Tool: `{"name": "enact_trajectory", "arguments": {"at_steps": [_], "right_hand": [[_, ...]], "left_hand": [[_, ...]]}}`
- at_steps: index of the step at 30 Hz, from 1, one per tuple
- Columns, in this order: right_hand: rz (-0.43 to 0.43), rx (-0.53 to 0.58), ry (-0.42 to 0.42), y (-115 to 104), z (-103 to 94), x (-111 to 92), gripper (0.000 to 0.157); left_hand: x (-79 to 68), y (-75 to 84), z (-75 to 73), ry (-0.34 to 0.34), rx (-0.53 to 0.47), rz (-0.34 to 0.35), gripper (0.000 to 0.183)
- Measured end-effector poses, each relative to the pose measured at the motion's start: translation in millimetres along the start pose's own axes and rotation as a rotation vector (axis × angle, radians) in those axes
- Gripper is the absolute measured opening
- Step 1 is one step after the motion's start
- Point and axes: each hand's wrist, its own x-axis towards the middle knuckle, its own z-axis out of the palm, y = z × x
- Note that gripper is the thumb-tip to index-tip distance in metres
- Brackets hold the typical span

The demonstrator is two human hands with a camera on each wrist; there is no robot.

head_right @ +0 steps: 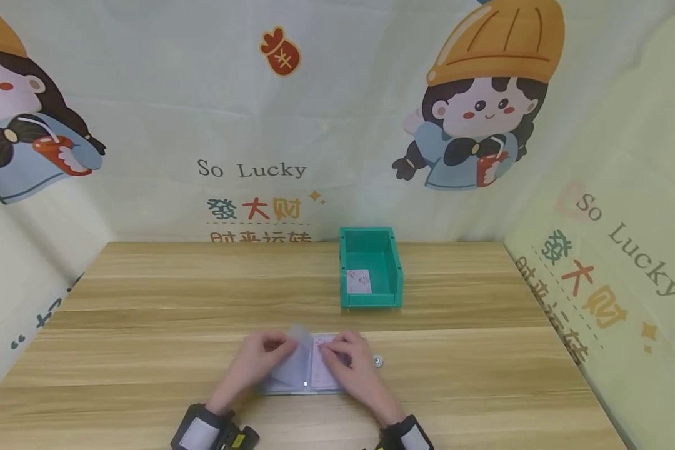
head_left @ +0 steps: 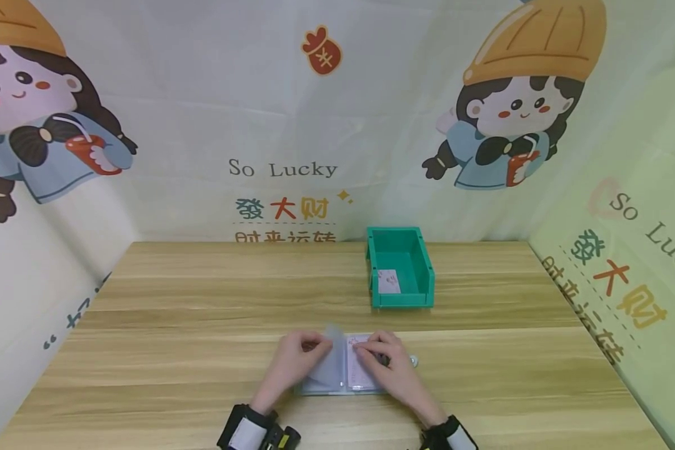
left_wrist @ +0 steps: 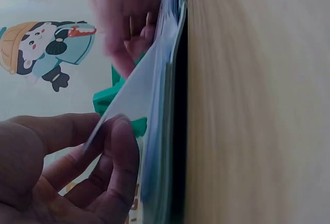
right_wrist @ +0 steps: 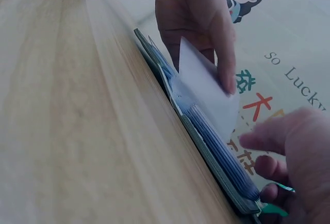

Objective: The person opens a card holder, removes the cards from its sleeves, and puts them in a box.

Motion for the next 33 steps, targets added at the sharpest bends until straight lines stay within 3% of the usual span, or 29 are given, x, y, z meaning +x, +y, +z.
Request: {"name": "enact_trajectory", "arguments": {"at_steps": [5,11,17,22,26,29,33], "right_hand": [[0.089,-0.085,0.062,2,-1.3,1,0.016],[0.136,-0.116,0.033,2,-7.2,2,0.022],[0.089,-0.152,0.041,5,-10.5,1,0.021],[0.066,-0.12,0.036,4,-11.5,0,0.017],[0.099,-0.098,0.02,4,-12.0,0,0.015],[0.109,-0.093,0.017,5,-12.0,1,0.015],[0.107,-0.096,0.011,8,-11.5,1,0.017]], "left_hand": [[-0.6,-1.5,-7.8,0.0,0.019,-0.059,0.011],[-3.5,3.1,-14.2,-0.009,0.081,-0.137,0.013],[-5.3,3.7,-17.2,0.025,0.149,-0.148,0.038],[-6.4,5.0,-20.3,0.064,0.202,-0.165,0.053],[-6.4,8.0,-17.7,0.094,0.292,-0.106,0.045],[-6.0,10.8,-11.1,0.097,0.331,-0.006,0.029],[-5.4,13.0,0.5,0.029,0.306,0.09,0.007]]}}
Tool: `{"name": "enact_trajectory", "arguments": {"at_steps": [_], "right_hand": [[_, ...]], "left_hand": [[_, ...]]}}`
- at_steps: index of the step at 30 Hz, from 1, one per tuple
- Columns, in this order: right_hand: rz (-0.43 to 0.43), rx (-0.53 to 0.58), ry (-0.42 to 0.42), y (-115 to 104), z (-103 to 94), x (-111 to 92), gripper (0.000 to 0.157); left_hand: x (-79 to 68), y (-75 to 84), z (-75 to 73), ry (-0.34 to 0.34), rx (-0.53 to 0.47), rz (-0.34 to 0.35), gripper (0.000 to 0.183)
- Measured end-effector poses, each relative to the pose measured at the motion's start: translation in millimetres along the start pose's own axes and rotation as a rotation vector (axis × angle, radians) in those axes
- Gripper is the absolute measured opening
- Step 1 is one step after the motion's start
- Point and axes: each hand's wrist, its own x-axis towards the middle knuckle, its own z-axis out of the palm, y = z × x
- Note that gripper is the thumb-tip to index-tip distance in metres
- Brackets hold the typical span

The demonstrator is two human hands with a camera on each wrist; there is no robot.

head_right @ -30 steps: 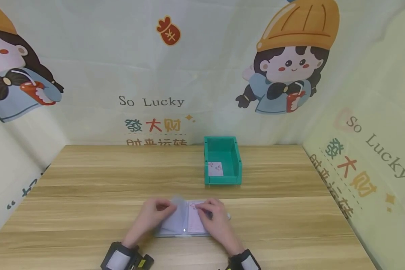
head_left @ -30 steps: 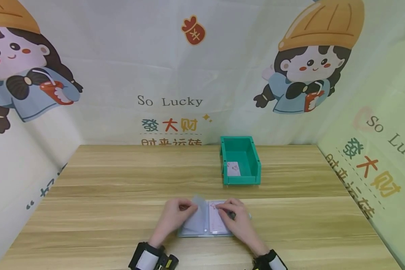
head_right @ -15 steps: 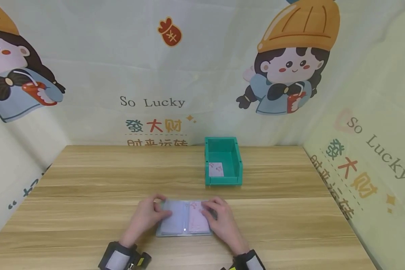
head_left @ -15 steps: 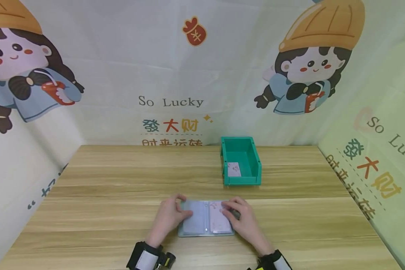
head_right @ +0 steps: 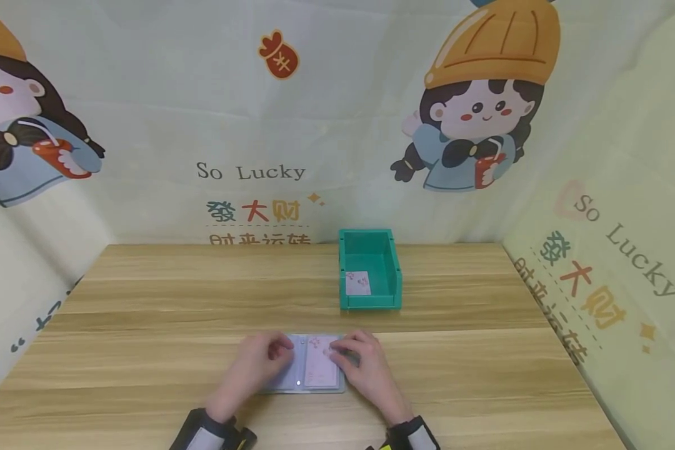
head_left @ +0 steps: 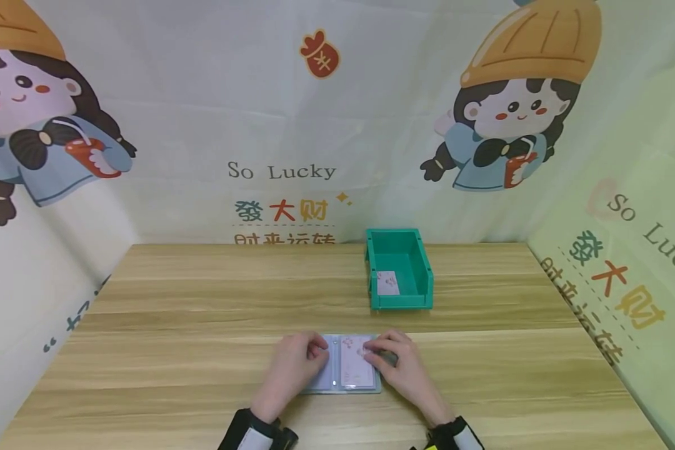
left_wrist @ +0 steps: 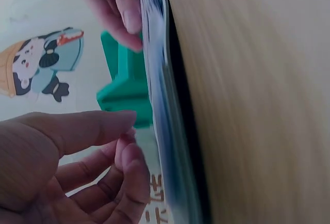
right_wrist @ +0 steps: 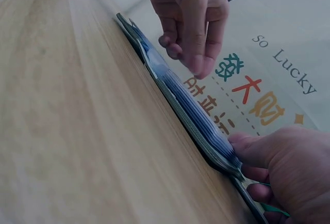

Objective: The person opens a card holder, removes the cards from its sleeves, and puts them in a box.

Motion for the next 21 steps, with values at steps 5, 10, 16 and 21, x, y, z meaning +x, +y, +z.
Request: {"name": "enact_trajectory", "arguments": {"at_steps": [5,10,16,21], "right_hand": [[-0.024,-0.023,-0.01,0.6,0.8,0.1,0.021],[-0.052,-0.056,-0.003,1.1,3.4,-0.2,0.026],[-0.042,-0.078,0.01,-0.5,6.9,-0.8,0.031],[-0.016,-0.09,0.005,-2.1,7.5,-0.7,0.032]], "left_hand": [[-1.0,3.0,6.7,-0.101,-0.071,-0.004,0.01],[-2.9,3.2,6.9,-0.119,-0.089,-0.029,0.018],[-3.9,5.1,5.6,-0.151,-0.125,-0.051,0.023],[-3.7,5.9,6.0,-0.159,-0.139,-0.057,0.024]]}}
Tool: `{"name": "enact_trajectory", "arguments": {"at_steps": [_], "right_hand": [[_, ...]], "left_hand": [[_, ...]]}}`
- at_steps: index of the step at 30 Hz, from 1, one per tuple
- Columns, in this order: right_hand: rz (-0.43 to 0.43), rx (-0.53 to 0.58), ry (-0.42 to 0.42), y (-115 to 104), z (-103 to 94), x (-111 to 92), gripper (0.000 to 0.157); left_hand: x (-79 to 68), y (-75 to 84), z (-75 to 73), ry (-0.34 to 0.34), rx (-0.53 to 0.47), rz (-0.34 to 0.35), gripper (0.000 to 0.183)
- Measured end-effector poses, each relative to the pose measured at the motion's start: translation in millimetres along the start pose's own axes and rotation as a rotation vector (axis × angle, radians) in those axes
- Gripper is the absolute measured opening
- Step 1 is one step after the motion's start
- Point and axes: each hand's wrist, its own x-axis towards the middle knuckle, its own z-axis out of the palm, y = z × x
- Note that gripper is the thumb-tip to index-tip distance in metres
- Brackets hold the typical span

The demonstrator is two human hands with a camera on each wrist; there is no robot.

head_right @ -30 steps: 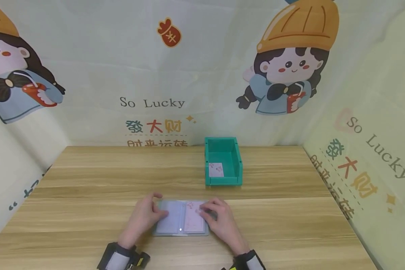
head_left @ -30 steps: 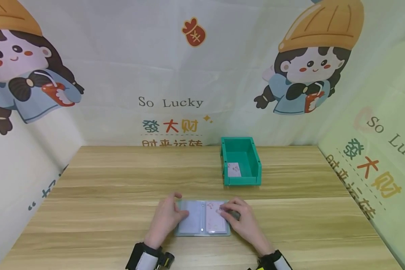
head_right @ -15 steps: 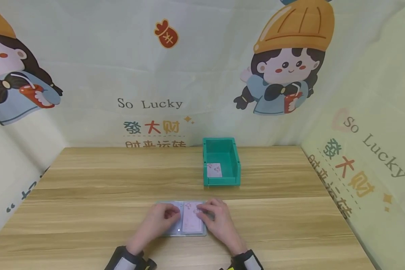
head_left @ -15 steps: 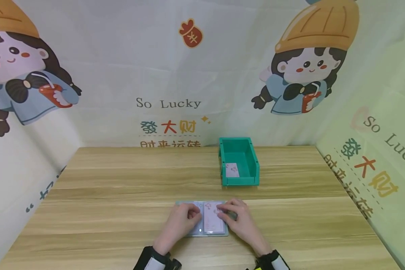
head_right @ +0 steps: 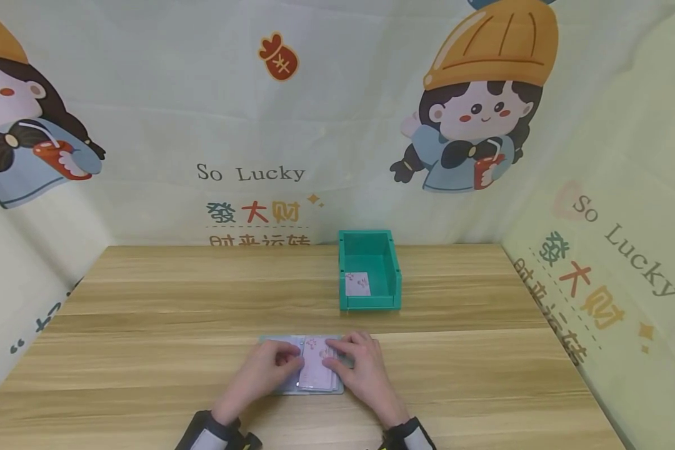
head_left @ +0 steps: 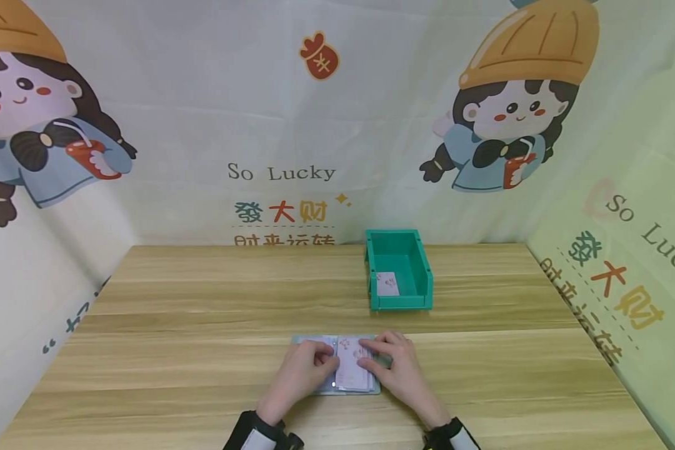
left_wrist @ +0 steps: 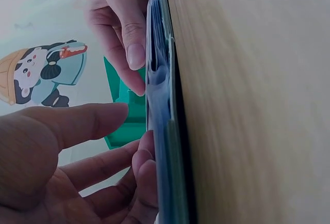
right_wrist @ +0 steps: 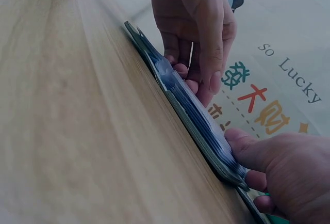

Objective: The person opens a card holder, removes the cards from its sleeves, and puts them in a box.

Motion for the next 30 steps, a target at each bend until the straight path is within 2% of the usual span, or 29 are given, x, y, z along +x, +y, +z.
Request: {"name": "enact_trajectory", "arguments": {"at_steps": [6,14,30], "right_hand": [[-0.003,-0.011,-0.001,0.0,-0.4,0.2,0.03],[-0.025,-0.021,0.016,-1.9,-1.2,0.0,0.029],[-0.026,-0.031,0.012,-1.4,-0.9,0.0,0.028]], "left_hand": [[0.4,1.3,1.7,0.012,0.018,0.021,0.02],[-0.5,5.7,3.0,0.019,0.025,0.001,0.02],[-1.1,8.2,5.0,0.035,-0.055,-0.004,0.022]]}}
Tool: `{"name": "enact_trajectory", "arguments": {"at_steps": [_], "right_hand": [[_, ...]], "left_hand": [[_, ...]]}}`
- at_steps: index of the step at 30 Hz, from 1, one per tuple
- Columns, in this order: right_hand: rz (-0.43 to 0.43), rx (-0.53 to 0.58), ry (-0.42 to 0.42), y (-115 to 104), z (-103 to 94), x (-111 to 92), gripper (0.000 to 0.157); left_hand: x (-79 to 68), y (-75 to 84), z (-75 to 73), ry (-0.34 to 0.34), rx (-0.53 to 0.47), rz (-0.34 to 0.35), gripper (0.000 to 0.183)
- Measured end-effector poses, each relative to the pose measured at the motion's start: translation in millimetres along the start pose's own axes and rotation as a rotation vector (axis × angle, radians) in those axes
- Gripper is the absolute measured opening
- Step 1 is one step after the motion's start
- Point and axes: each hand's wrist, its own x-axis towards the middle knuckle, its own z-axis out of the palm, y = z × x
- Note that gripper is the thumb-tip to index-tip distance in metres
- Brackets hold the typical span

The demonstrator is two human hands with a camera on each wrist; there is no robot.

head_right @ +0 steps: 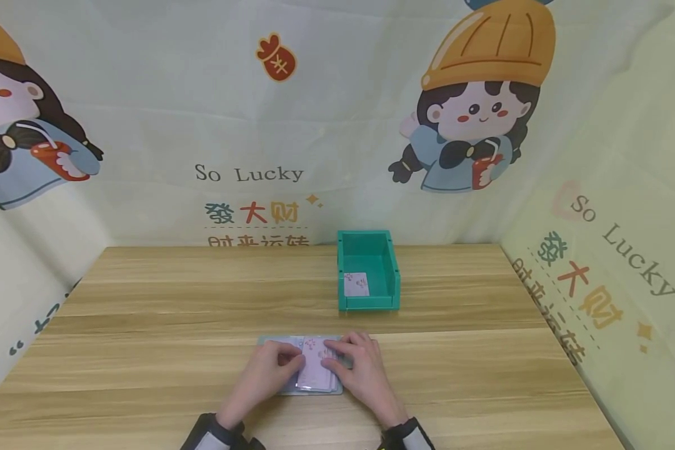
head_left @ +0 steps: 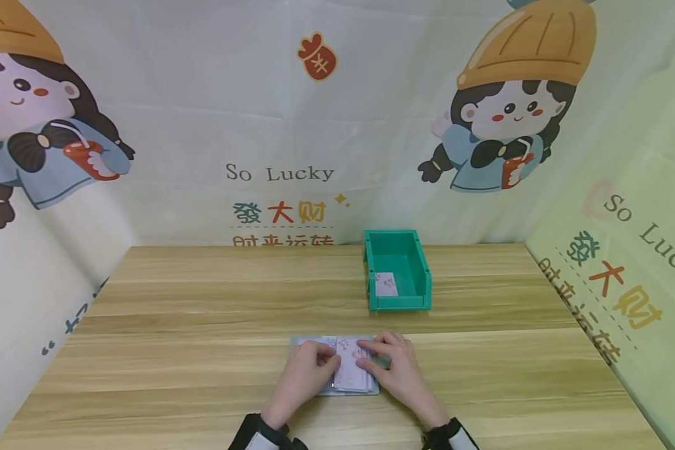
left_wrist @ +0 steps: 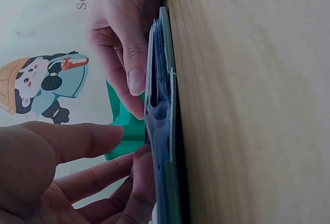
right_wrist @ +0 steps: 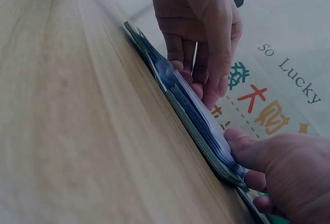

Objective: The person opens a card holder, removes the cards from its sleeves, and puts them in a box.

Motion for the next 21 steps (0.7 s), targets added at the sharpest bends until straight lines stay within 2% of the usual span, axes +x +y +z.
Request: {"name": "enact_trajectory", "arguments": {"at_steps": [11,21], "right_hand": [[0.004,-0.004,-0.002,0.0,0.0,-0.3,0.028],[0.031,0.005,-0.004,-0.8,0.3,0.6,0.031]], "left_hand": [[2.2,-3.2,-0.4,0.024,0.001,0.014,0.018],[3.5,-5.8,-1.2,-0.037,-0.053,-0.007,0.023]]}}
